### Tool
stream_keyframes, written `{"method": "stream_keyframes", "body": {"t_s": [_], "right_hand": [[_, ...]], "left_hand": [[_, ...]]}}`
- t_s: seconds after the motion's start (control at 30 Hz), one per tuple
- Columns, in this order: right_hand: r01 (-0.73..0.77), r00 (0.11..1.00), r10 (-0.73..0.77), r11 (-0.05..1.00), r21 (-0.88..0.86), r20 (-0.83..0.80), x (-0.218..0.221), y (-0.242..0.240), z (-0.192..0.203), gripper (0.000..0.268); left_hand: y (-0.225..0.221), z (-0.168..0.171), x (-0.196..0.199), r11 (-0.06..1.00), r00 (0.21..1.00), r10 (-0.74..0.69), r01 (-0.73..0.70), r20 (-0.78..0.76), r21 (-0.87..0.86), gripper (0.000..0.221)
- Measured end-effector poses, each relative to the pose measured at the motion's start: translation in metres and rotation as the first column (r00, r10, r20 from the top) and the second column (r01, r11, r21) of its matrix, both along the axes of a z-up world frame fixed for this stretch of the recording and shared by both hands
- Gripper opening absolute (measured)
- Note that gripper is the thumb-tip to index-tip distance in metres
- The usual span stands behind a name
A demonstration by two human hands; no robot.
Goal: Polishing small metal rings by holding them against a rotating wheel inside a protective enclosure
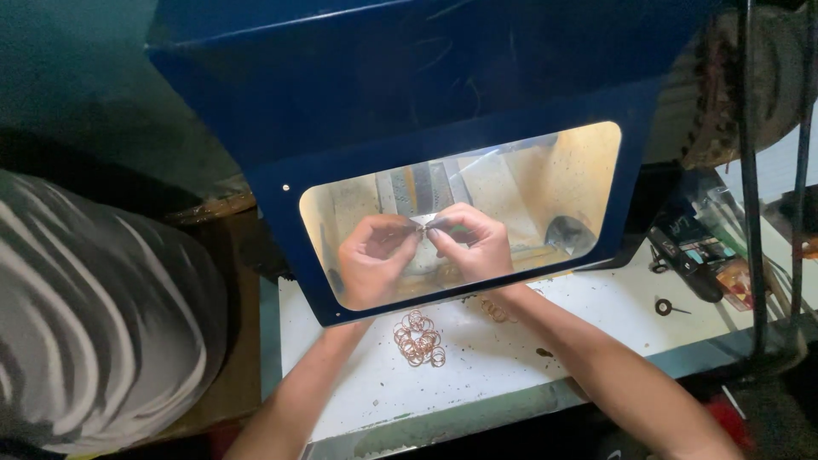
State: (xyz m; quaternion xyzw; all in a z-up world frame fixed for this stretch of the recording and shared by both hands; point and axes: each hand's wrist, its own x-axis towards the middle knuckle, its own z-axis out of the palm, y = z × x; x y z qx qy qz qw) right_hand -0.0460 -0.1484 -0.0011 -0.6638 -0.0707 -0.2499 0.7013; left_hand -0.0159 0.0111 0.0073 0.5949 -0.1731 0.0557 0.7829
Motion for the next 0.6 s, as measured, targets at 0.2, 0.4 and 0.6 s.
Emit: {"method": "stream_keyframes", "body": {"t_s": [0.2,0.4,0.6], "right_hand": [[0.004,0.971,0.041,0.982,0.188,-0.236,0.009,0.006,-0.017,0.011],[0.132,0.891,0.03,0.937,0.323,-0.452,0.013,0.018,0.0,0.014],[0.048,0.875,0.079,0.968,0.248,-0.478,0.024,-0.001,-0.009,0.016]], "left_hand": [[-0.011,-0.02,0.016,0.993,0.958,-0.058,0.026,-0.28,-0.119,0.028],[-0.011,-0.017,0.02,0.982,0.895,-0.096,0.012,-0.437,-0.191,0.026],[-0.008,-0.014,0.02,0.987,0.892,-0.123,0.063,-0.434,-0.151,0.032]]}}
